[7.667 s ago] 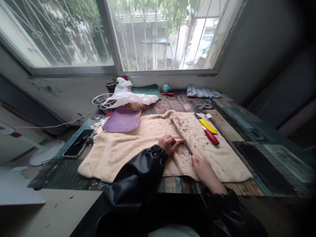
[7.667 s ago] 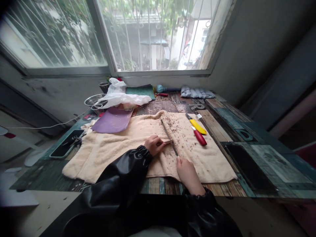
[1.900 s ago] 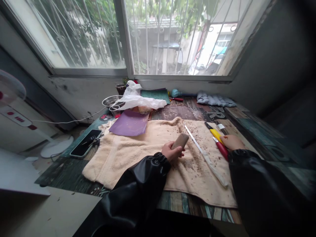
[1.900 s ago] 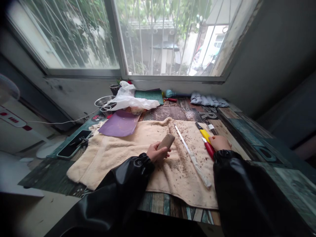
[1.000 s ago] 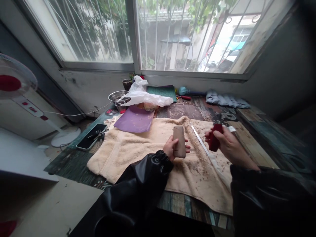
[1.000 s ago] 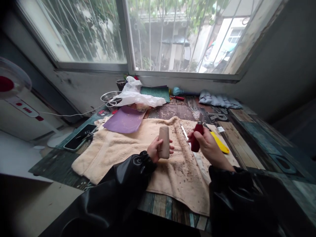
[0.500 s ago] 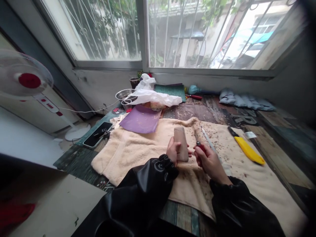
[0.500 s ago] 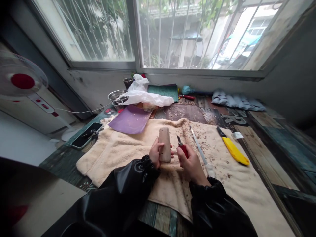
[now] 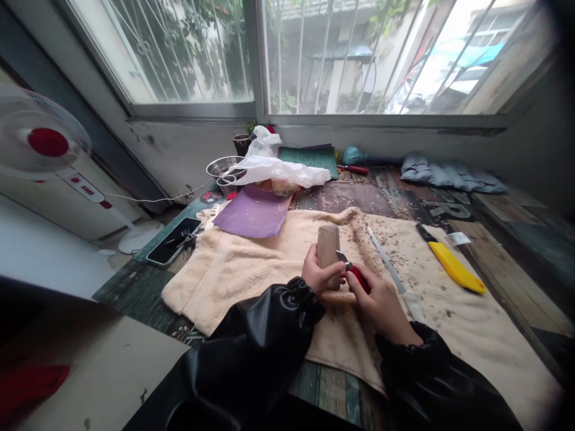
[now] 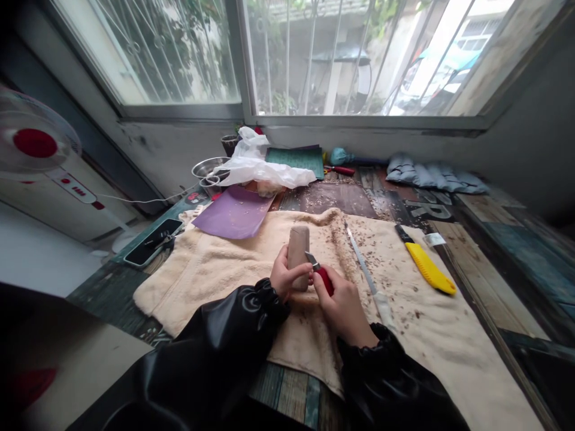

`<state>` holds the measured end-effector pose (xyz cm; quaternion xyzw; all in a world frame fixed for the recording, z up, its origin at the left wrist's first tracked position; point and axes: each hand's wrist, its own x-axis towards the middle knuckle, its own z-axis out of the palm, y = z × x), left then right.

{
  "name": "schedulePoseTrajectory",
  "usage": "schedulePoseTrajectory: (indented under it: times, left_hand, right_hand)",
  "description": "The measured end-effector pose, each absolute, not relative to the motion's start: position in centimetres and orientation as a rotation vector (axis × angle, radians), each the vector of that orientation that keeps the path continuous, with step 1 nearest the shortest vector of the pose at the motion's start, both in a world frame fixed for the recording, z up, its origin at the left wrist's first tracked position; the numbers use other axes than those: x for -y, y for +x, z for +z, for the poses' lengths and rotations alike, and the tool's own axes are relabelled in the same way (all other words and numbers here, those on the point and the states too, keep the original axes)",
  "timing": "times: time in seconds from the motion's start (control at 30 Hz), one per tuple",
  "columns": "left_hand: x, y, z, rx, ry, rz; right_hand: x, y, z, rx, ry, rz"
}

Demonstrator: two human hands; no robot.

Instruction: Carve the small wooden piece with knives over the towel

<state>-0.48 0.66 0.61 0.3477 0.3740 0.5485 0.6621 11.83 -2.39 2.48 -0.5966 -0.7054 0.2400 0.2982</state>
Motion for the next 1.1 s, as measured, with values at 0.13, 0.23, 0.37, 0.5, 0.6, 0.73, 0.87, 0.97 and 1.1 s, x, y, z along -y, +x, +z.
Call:
schedulePoseTrajectory:
  times: [0.13,0.23,0.37,0.5,0.6,0.73,0.87,0.97,1.1]
  left_hand:
    - [-0.47,-0.4,0.63,-0.897,0.876,1.287]
    - [-0.42,-0.37,0.59,-0.921,0.896,1.27]
    - [-0.33,-0.35,0.74,-0.946,0.931,1.247]
    - [-0.13,-0.26,0.86,-0.967,0.973,1.239]
    - [-0.02,-0.21,0.72,-0.999,0.981,1.264]
    - [-0.06,-0.3,0.55,-0.999,1.002,1.256]
    - [-0.17,-0.44,0.64,-0.957,1.029,1.225]
    - [-0.18,-0.43,0.85,-0.942,1.028,1.245]
    - [-0.07,-0.33,1.31,-0.941,1.01,1.27]
  right_hand:
    - [2.59,11.82,2.46,1.91,-1.61,0.626]
    - [2.72,11.81,2.49,1.914,-1.625,0.633]
    - [2.88,11.83,2.8,1.901,-1.62,0.652]
    - [2.96,11.89,3.0,1.906,-1.625,0.631]
    - [2.94,11.92,2.85,1.926,-1.627,0.611]
    - [2.92,11.94,2.56,1.929,-1.607,0.621]
    - [2.97,11.95,2.58,1.921,-1.573,0.655]
    - [3.04,11.93,2.73,1.924,-1.565,0.638]
    - [3.12,11.88,2.89,1.941,-1.588,0.624]
